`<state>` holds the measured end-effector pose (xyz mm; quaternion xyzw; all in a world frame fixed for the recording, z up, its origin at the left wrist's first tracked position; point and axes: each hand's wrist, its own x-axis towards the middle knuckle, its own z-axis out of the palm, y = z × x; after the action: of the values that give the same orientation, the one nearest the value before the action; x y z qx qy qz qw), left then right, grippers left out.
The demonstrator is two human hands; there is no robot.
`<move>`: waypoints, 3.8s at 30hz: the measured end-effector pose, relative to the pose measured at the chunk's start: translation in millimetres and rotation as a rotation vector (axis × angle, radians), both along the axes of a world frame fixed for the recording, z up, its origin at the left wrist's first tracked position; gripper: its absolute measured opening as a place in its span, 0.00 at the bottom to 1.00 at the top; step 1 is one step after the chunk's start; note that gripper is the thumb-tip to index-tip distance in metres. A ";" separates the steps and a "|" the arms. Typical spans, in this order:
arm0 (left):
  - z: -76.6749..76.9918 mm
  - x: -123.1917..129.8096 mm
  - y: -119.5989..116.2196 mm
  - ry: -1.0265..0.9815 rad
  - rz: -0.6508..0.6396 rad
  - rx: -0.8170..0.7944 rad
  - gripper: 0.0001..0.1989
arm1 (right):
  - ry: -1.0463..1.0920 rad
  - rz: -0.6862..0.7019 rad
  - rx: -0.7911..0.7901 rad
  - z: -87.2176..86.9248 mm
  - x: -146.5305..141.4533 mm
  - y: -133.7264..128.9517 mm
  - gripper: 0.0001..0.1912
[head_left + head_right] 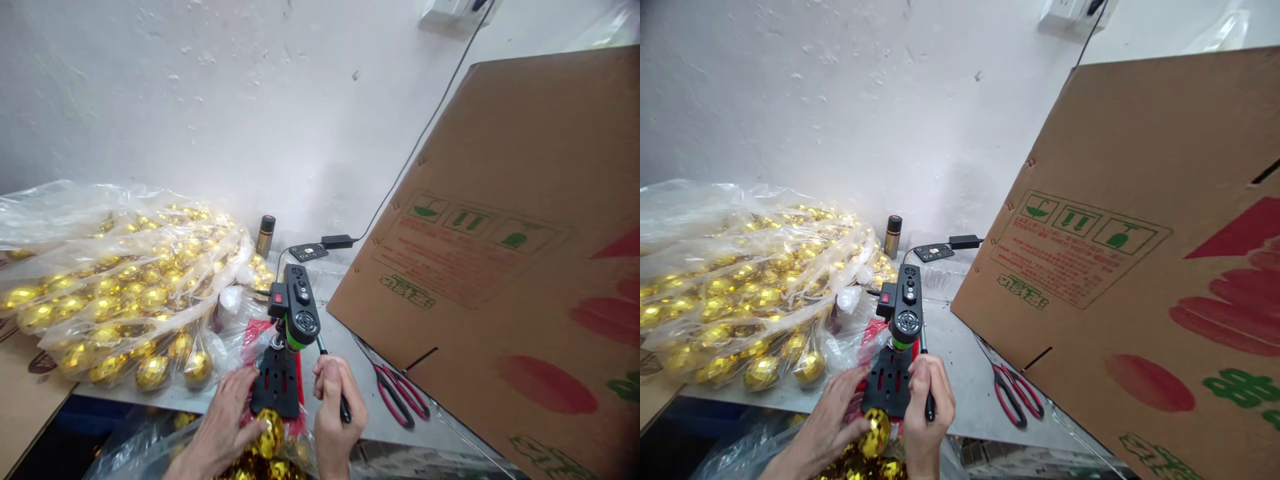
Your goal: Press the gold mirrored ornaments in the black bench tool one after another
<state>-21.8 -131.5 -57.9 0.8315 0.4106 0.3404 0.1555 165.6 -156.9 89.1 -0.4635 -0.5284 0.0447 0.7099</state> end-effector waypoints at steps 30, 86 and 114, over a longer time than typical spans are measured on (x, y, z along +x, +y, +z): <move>137.7 -73.0 138.8 0.192 0.128 0.535 0.27 | -0.064 -0.001 0.049 -18.9 -0.6 -3.0 0.19; 40.6 13.4 27.8 -1.097 0.195 -1.105 0.34 | -0.037 -0.005 0.016 -15.7 -2.5 -4.8 0.19; 8.5 58.1 46.4 -0.083 -0.036 -0.265 0.25 | -0.130 0.014 0.000 -17.5 4.9 -12.1 0.17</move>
<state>36.2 -85.1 -49.4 0.7963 0.4300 0.3144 0.2867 170.5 -169.0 71.5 -0.4618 -0.5767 0.0195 0.6736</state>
